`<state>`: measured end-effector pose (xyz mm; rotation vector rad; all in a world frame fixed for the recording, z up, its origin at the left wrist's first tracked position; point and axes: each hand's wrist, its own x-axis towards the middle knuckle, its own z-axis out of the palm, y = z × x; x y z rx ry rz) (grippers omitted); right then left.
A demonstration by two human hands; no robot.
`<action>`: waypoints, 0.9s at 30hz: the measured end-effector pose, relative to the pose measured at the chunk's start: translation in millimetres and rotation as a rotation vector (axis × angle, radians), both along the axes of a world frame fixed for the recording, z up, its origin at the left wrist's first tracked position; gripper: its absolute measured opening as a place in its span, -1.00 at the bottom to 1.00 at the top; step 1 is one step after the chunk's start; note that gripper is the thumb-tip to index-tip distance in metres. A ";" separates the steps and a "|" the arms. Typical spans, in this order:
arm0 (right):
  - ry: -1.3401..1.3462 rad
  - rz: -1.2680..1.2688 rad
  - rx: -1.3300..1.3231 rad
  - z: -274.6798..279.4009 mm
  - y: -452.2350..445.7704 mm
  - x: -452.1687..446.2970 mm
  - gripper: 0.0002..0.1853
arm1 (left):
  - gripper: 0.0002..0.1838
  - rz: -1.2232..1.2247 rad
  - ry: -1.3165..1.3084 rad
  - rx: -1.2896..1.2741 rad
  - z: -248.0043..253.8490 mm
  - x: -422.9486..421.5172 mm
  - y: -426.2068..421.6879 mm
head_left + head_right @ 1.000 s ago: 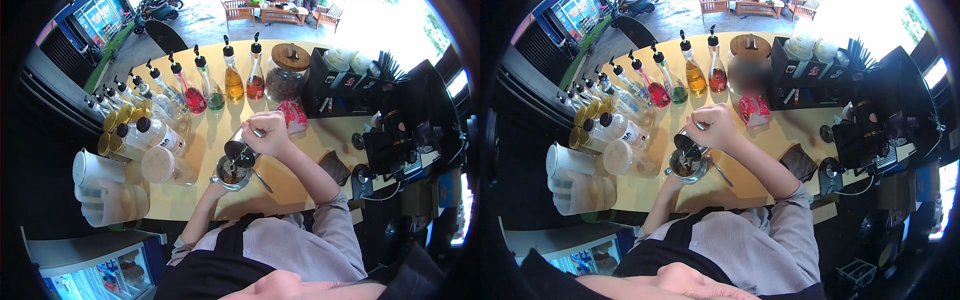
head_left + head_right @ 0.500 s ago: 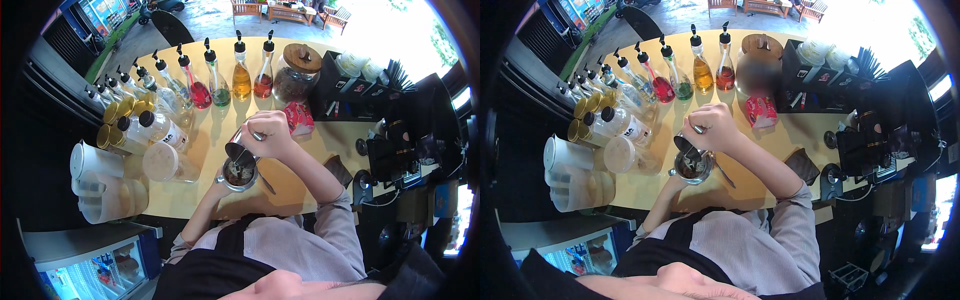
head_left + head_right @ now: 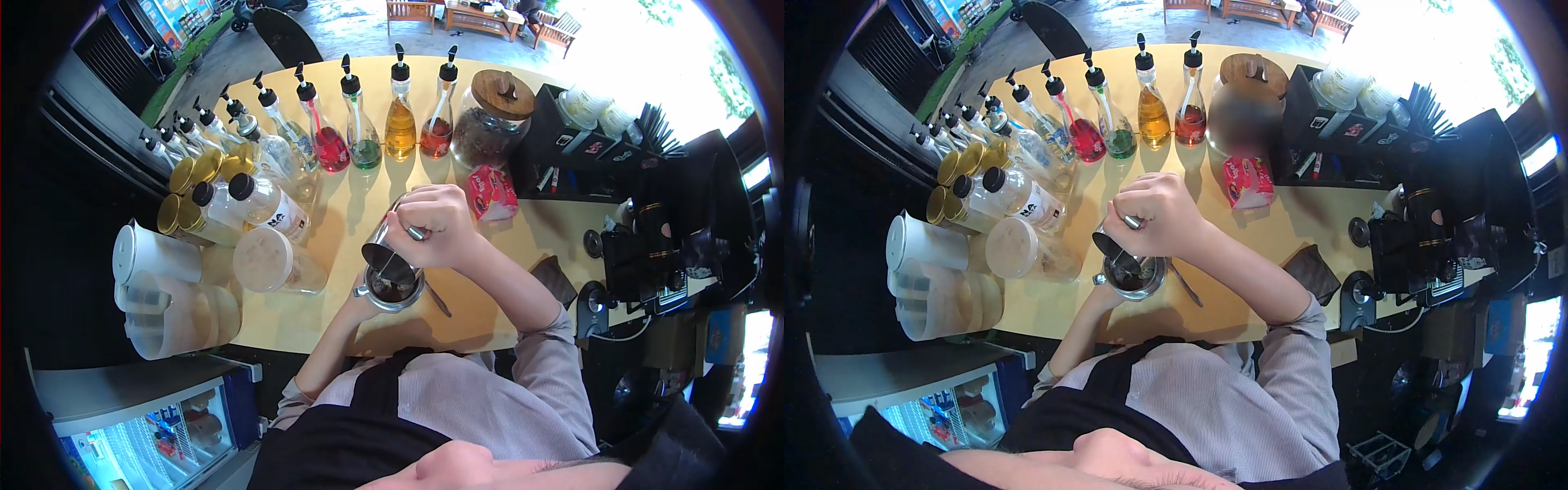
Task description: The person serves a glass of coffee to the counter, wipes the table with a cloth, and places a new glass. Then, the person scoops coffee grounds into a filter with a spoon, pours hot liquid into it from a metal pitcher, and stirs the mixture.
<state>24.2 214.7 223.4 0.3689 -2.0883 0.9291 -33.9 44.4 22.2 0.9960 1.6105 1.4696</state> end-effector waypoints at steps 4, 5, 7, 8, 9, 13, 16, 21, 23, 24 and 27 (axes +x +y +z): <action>-0.021 0.010 0.008 2.0 0.6 4.8 -0.65 | -0.39 -0.024 0.005 -0.079 25.7 2.1 1.7; -0.022 0.011 0.007 2.8 0.8 6.0 -0.65 | -0.39 -0.022 0.004 -0.079 31.1 3.2 1.9; -0.002 0.027 -0.011 4.3 1.5 8.4 -0.65 | -0.42 -0.001 -0.009 -0.070 37.6 4.9 2.3; -0.003 0.028 -0.011 4.6 2.2 9.9 -0.65 | -0.42 0.001 -0.010 -0.071 32.8 4.3 2.5; -0.006 0.027 -0.007 4.9 3.2 11.7 -0.65 | -0.41 0.001 0.002 -0.054 28.0 3.3 3.5; -0.030 0.016 0.012 8.6 7.8 19.3 -0.64 | -0.38 -0.003 0.036 -0.004 22.7 2.5 5.4; -0.034 0.014 0.015 9.7 12.0 23.1 -0.63 | -0.35 0.022 0.056 -0.026 7.2 1.6 3.3; -0.068 -0.027 0.034 10.6 19.5 28.8 -0.62 | -0.33 0.007 0.007 -0.030 9.3 1.7 5.4; -0.068 -0.034 0.022 10.1 21.4 29.6 -0.62 | -0.32 0.011 0.002 -0.026 7.0 2.2 5.2; -0.065 -0.045 0.014 8.7 22.8 29.5 -0.62 | -0.31 0.007 -0.029 -0.023 3.8 2.4 4.7; -0.054 -0.057 -0.001 6.4 26.7 28.8 -0.61 | -0.31 0.010 -0.038 -0.023 -1.5 1.6 2.6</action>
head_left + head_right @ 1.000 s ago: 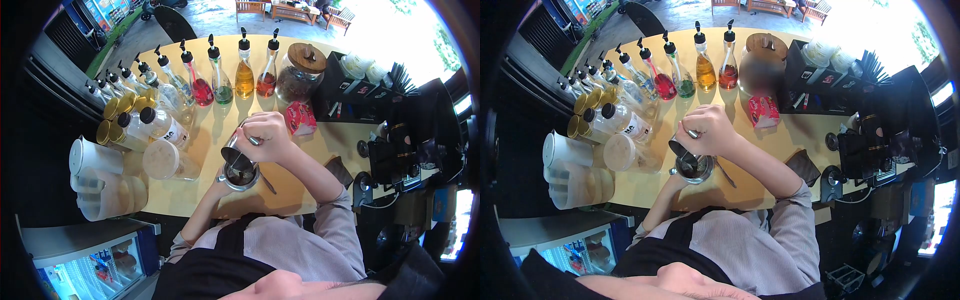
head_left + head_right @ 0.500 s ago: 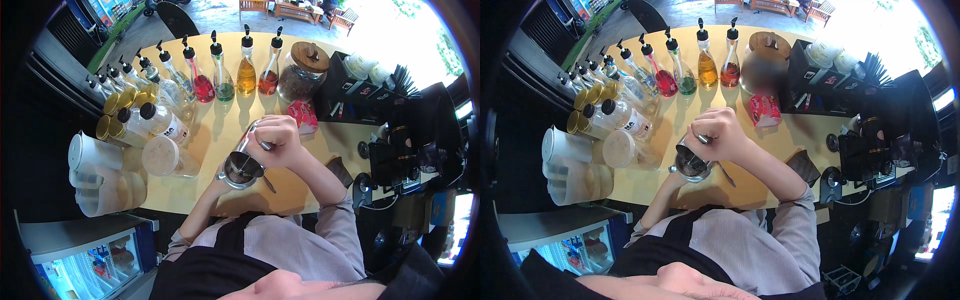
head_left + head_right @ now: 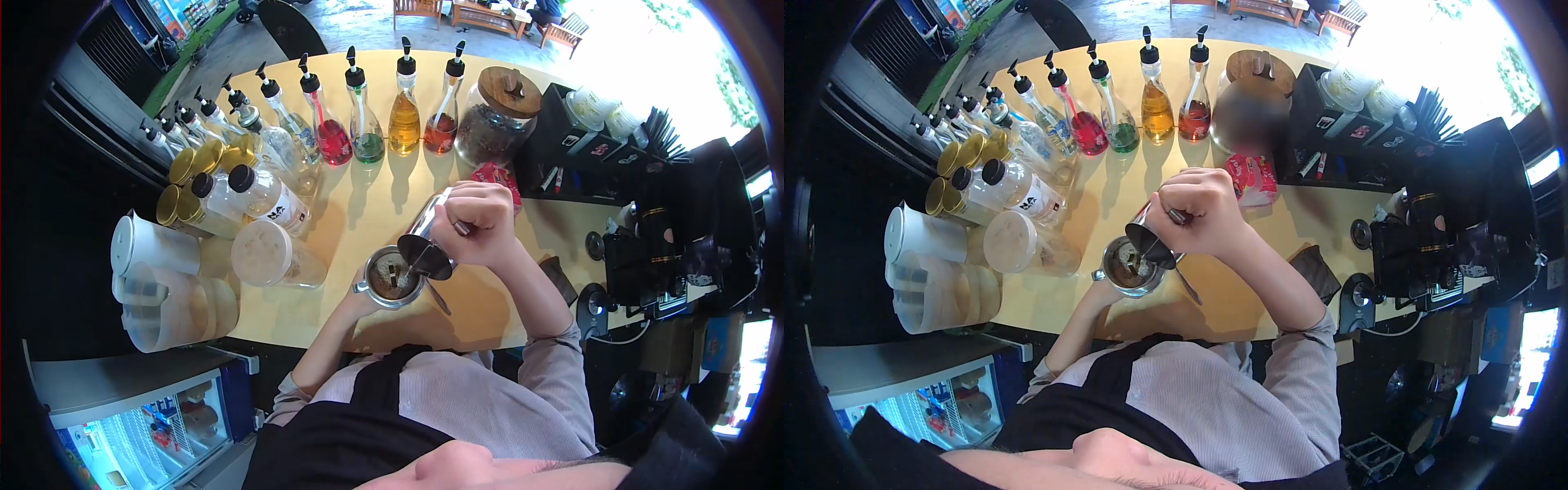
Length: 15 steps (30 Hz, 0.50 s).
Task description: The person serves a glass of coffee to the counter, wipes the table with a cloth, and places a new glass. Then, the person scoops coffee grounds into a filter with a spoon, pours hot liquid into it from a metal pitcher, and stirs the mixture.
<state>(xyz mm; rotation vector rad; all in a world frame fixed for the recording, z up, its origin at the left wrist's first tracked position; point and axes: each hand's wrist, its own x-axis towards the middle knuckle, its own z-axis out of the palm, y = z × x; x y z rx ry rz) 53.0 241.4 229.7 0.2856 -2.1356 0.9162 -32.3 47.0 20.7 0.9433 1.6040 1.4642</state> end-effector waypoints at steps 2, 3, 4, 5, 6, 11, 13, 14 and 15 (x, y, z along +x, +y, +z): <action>0.009 0.000 -0.008 -0.1 2.1 -0.5 -0.61 | -0.32 0.006 0.022 -0.004 1.6 0.0 -1.2; 0.006 -0.010 -0.008 0.5 3.0 -0.7 -0.61 | -0.33 0.015 0.019 0.000 7.5 0.6 -2.1; 0.003 -0.021 -0.007 1.0 3.7 -1.2 -0.60 | -0.34 0.025 0.016 0.005 10.6 0.8 -2.5; 0.002 -0.021 -0.008 1.6 4.2 -1.9 -0.60 | -0.34 0.025 0.015 0.004 10.1 0.3 -2.4; 0.005 -0.032 0.000 2.2 4.8 -2.7 -0.60 | -0.35 0.016 0.023 0.005 8.9 -0.3 -2.0; 0.016 -0.049 0.020 0.5 7.4 -9.9 -0.60 | -0.35 -0.003 0.016 0.015 -5.6 -1.0 -2.4; 0.034 -0.037 0.021 -0.2 7.4 -13.9 -0.61 | -0.32 -0.007 0.002 0.008 -17.2 -2.0 -3.3; 0.033 -0.036 0.021 0.2 6.8 -15.7 -0.61 | -0.32 -0.006 0.002 0.008 -22.7 -3.8 -4.2; 0.041 -0.033 0.019 1.1 5.8 -17.4 -0.61 | -0.39 -0.058 0.042 -0.005 -25.0 -5.6 -5.0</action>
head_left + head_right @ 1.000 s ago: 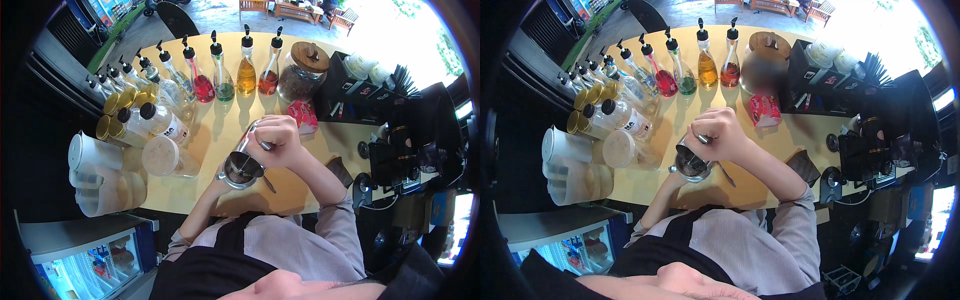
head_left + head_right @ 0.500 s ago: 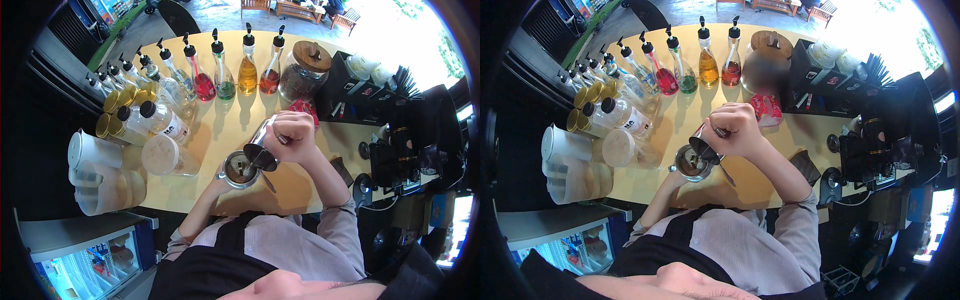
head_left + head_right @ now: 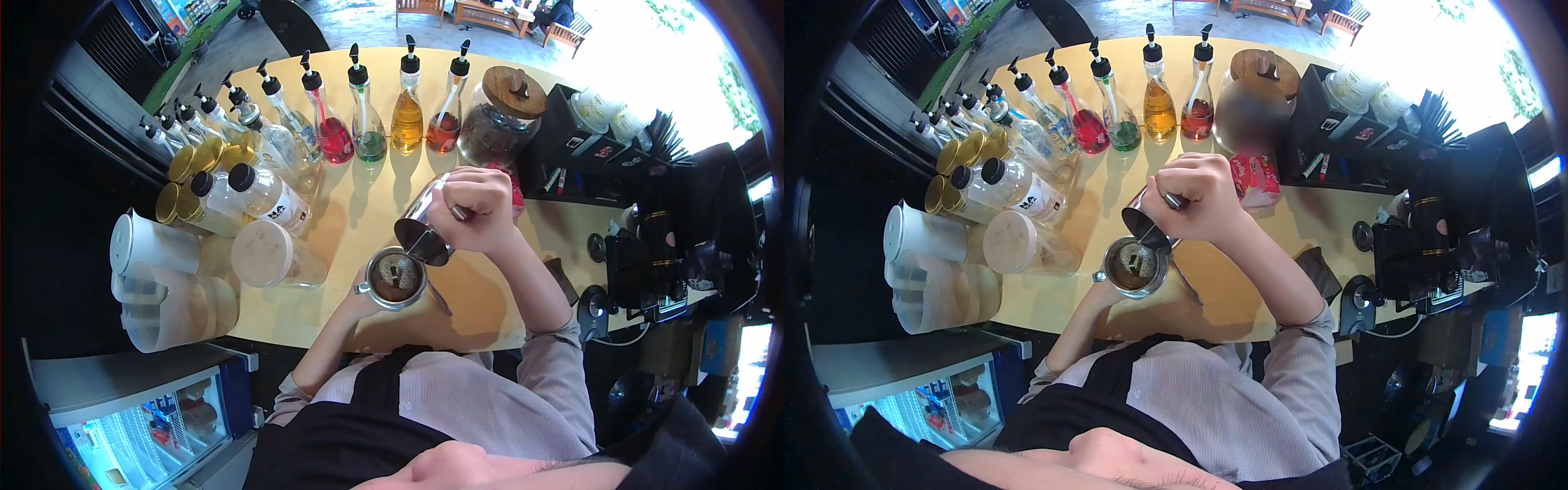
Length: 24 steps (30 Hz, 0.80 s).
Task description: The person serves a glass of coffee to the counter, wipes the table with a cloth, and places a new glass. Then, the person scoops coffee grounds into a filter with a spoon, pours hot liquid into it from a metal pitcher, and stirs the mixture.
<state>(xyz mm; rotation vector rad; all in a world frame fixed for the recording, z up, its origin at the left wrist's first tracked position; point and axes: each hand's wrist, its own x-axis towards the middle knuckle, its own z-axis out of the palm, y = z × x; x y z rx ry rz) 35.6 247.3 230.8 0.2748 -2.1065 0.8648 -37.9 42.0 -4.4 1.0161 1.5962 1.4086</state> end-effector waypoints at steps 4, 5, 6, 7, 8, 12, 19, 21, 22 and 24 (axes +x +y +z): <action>0.020 0.032 0.003 1.7 -2.7 -8.0 -0.61 | -0.42 -0.060 0.034 -0.005 -4.1 -0.9 -0.2; 0.019 0.033 0.002 2.0 -3.3 -9.7 -0.61 | -0.42 -0.062 0.031 -0.002 -3.7 -0.3 0.2; 0.020 0.036 0.006 2.2 -3.8 -11.1 -0.60 | -0.34 0.005 -0.020 0.032 -0.8 1.9 1.8; 0.022 0.038 0.010 2.1 -4.3 -12.6 -0.60 | -0.29 0.040 -0.046 0.049 2.1 3.4 2.9; 0.021 0.039 0.010 2.0 -4.8 -14.1 -0.60 | -0.25 0.074 -0.071 0.067 5.2 5.0 4.1; 0.028 0.056 0.007 4.0 -7.8 -18.6 -0.60 | -0.31 0.079 -0.059 0.083 45.1 6.0 6.1; 0.036 0.084 0.029 5.4 -14.6 -23.4 -0.64 | -0.37 0.115 0.020 0.017 49.6 6.4 4.0; 0.039 0.089 0.027 5.8 -17.6 -23.9 -0.64 | -0.37 0.104 0.019 0.008 49.1 6.4 3.6; 0.041 0.094 0.024 6.1 -18.9 -23.5 -0.65 | -0.37 0.091 0.018 -0.001 49.6 6.6 3.6; 0.031 0.097 0.032 7.1 -20.6 -21.5 -0.65 | -0.37 0.090 0.011 -0.009 46.0 6.5 4.2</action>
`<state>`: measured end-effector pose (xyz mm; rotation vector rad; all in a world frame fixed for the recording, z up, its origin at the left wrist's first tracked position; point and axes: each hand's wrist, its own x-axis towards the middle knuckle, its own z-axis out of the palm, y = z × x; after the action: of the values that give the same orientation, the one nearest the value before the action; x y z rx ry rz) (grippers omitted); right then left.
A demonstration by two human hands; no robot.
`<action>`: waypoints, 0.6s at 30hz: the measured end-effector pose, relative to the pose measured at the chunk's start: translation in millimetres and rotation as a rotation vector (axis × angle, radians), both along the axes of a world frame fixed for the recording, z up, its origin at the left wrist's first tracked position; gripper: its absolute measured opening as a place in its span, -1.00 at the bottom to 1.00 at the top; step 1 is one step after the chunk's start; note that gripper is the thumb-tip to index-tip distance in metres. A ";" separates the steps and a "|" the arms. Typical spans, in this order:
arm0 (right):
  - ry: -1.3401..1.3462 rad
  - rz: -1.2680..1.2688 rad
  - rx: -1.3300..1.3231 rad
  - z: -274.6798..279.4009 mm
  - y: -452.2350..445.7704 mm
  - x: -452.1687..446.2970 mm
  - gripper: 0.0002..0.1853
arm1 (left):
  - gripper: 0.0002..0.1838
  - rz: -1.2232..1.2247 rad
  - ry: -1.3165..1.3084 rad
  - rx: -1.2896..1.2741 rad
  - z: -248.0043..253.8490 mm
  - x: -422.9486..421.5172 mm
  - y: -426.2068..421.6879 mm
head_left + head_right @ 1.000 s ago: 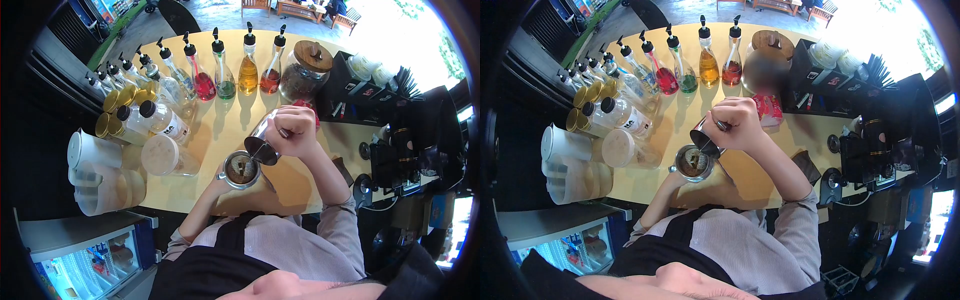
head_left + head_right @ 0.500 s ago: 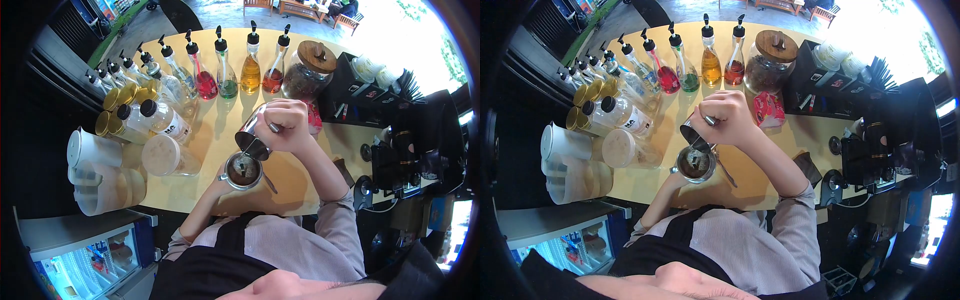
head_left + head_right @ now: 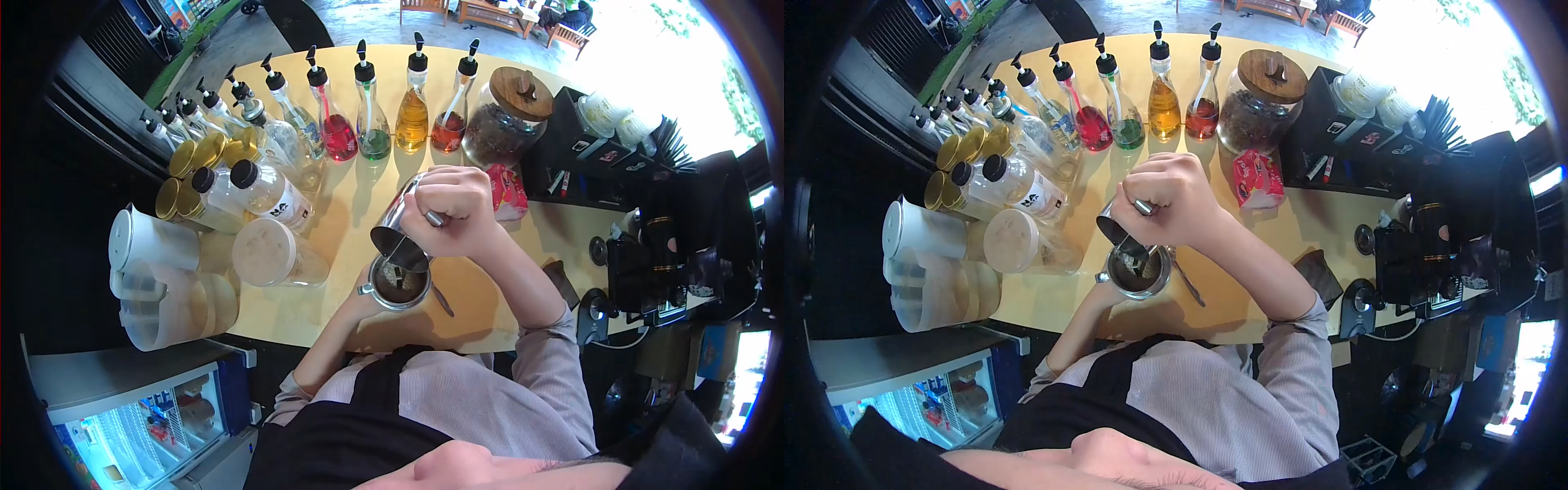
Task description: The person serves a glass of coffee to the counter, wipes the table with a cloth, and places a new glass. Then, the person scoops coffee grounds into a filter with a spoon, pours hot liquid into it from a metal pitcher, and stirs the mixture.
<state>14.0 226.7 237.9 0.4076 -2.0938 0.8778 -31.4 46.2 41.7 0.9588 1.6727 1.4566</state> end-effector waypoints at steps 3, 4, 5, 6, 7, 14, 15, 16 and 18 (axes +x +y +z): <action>0.017 0.026 -0.011 0.4 -3.1 1.2 -0.63 | -0.36 0.000 -0.022 0.005 5.1 0.4 0.8; 0.044 0.050 -0.031 0.4 -4.1 1.5 -0.60 | -0.36 0.004 -0.037 0.016 8.7 0.7 1.1; 0.044 0.050 -0.031 0.3 -3.7 2.9 -0.60 | -0.36 0.003 -0.037 0.016 6.7 0.6 1.2; 0.021 0.041 -0.018 0.1 -2.5 5.1 -0.63 | -0.36 0.006 -0.037 -0.004 3.1 0.3 1.5; -0.001 0.032 -0.005 0.0 -1.5 7.2 -0.66 | -0.36 0.010 -0.036 -0.024 0.2 0.1 1.5; -0.005 0.019 -0.014 3.3 0.0 16.9 -0.64 | -0.34 -0.019 0.042 -0.066 -2.3 -2.5 2.1; -0.009 0.016 -0.010 4.1 0.7 18.4 -0.64 | -0.34 -0.012 0.006 -0.054 -6.1 -2.0 2.5; -0.012 0.012 -0.006 4.6 1.6 19.7 -0.63 | -0.34 -0.005 -0.031 -0.041 -10.0 -1.7 2.9; -0.014 0.003 0.001 4.8 3.3 21.8 -0.63 | -0.34 -0.010 -0.022 -0.024 -16.8 -2.1 4.3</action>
<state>35.8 230.0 242.7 0.4059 -2.1070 0.8836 -33.5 50.5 24.9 0.9339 1.6634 1.4327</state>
